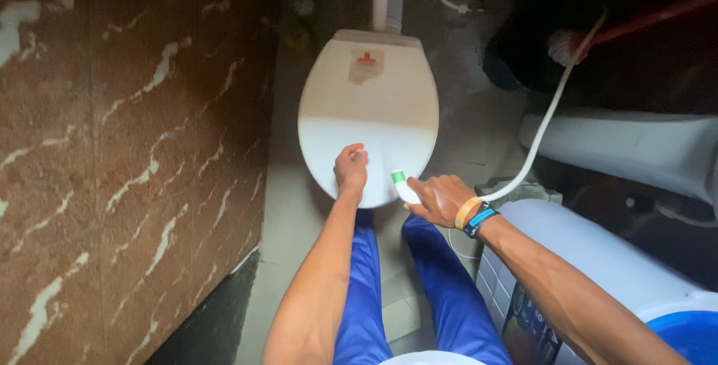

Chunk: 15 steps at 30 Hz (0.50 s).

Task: The person cleans the interior and exterior of a toilet using a brush and a bowl of water, then rinses the surfaces using a hand-held bidet sprayer.

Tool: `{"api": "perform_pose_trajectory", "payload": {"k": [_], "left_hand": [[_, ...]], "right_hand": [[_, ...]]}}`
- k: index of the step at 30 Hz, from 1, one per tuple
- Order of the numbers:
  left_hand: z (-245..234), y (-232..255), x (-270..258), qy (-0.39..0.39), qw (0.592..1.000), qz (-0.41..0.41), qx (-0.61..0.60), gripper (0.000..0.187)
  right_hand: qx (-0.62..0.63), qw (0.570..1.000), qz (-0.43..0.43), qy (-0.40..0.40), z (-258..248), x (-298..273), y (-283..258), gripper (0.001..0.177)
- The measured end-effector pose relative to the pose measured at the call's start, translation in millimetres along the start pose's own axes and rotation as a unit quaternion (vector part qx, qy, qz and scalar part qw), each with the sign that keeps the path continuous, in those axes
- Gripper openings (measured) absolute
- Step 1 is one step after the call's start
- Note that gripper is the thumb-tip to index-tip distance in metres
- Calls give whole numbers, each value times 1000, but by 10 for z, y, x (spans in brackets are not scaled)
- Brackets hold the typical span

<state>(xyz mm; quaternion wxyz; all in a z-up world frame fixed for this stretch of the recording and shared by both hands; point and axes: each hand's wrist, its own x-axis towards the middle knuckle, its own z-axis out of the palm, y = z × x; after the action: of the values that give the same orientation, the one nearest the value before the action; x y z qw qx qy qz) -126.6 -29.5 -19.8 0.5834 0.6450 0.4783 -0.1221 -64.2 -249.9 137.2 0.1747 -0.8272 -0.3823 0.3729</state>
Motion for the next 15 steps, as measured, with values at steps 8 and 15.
{"api": "perform_pose_trajectory", "payload": {"k": [8,15], "left_hand": [[-175,-501,-176,288,951,-68,84,72],[-281,-1141,177,264,954,-141,-9,73]], "right_hand": [[0,992,-93,85,210,-220,-68,41],[-34,998,5,-55,465,-57,-316,43]]}}
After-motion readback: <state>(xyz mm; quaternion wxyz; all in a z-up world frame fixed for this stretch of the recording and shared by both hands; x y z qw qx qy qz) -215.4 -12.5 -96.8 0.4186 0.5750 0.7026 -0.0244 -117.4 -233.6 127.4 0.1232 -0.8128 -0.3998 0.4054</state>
